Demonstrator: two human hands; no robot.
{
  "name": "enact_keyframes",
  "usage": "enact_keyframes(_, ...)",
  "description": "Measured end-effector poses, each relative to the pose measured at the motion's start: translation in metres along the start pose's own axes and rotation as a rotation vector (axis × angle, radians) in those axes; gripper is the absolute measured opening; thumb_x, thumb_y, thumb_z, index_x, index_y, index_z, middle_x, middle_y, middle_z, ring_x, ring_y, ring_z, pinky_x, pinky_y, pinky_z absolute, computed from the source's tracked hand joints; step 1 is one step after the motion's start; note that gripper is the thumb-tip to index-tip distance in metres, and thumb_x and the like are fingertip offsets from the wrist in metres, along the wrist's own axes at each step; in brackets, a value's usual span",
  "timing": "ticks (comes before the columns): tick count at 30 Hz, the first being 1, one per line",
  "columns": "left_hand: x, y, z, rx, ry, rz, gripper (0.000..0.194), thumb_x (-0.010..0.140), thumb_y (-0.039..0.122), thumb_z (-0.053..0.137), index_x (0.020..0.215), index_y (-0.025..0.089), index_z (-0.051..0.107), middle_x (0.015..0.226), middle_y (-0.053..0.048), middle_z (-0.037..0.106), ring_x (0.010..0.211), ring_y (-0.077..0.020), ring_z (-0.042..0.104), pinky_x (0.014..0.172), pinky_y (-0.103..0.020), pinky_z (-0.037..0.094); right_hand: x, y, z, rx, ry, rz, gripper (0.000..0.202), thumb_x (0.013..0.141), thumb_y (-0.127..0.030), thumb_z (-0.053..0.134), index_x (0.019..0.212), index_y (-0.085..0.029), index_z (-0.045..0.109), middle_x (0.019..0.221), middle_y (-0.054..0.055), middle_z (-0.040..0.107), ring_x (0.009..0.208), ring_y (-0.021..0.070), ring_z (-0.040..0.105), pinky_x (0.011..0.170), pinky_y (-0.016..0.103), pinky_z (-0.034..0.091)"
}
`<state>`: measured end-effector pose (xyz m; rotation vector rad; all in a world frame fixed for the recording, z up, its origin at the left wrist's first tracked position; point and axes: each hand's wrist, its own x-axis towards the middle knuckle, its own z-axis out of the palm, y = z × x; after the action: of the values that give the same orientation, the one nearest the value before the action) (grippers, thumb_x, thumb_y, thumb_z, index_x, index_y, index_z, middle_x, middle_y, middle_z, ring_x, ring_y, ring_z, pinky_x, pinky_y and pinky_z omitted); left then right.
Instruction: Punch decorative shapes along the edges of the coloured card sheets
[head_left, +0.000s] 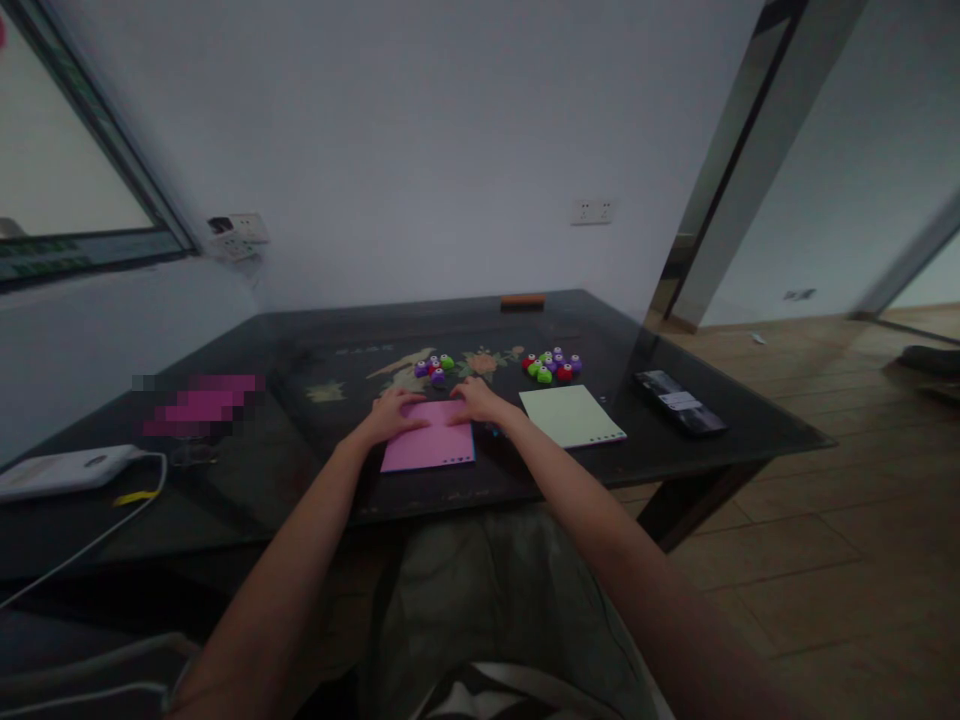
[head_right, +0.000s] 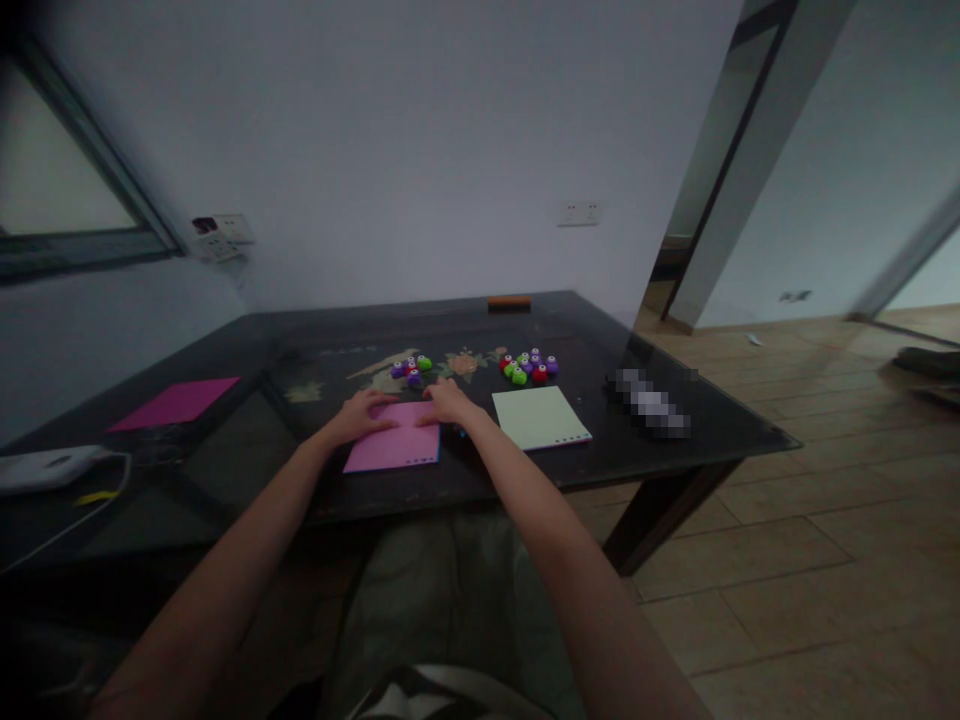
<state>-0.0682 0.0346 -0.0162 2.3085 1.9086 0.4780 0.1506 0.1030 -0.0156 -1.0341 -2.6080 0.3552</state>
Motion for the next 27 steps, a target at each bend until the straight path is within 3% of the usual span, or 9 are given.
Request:
enact_keyframes(10, -0.0016, -0.0006, 0.0017, -0.028, 0.098, 0.049, 0.051, 0.065, 0.051, 0.068, 0.108, 0.023, 0.065, 0.11, -0.01, 0.057, 0.109, -0.0303, 0.049, 0.094, -0.046, 0.035, -0.0026, 0.0057, 0.0069, 0.075, 0.094, -0.061, 0.057, 0.057, -0.049, 0.078, 0.101, -0.015, 0.066, 0.094, 0.009, 0.053, 0.092, 0.0225, 0.049, 0.083, 0.035, 0.039)
enact_keyframes(17, 0.0011, -0.004, -0.0005, -0.196, 0.2, 0.153, 0.035, 0.066, 0.04, 0.067, 0.094, 0.019, 0.066, 0.099, -0.008, 0.063, 0.096, -0.024, 0.056, 0.088, -0.037, 0.041, -0.0056, 0.0033, 0.0062, 0.109, 0.147, -0.062, 0.057, 0.055, -0.044, 0.08, 0.1, -0.016, 0.06, 0.097, 0.009, 0.054, 0.095, 0.0231, 0.05, 0.079, 0.033, 0.04)
enact_keyframes(22, 0.0018, -0.0054, -0.0028, -0.352, 0.271, 0.062, 0.024, 0.069, 0.036, 0.061, 0.082, 0.017, 0.065, 0.083, -0.005, 0.066, 0.079, -0.02, 0.06, 0.076, -0.031, 0.044, -0.0062, 0.0, 0.0046, 0.139, 0.118, -0.052, 0.055, 0.056, -0.039, 0.079, 0.098, -0.013, 0.057, 0.098, 0.011, 0.059, 0.091, 0.0223, 0.054, 0.075, 0.03, 0.041)
enact_keyframes(27, 0.001, -0.0041, -0.0075, -0.468, 0.347, -0.031, 0.027, 0.066, 0.041, 0.064, 0.075, 0.016, 0.063, 0.075, -0.003, 0.065, 0.072, -0.0181, 0.058, 0.069, -0.028, 0.044, -0.007, 0.0001, 0.0036, 0.247, 0.119, -0.011, 0.039, 0.058, -0.028, 0.077, 0.09, -0.015, 0.058, 0.087, 0.005, 0.062, 0.076, 0.0165, 0.056, 0.065, 0.025, 0.038)
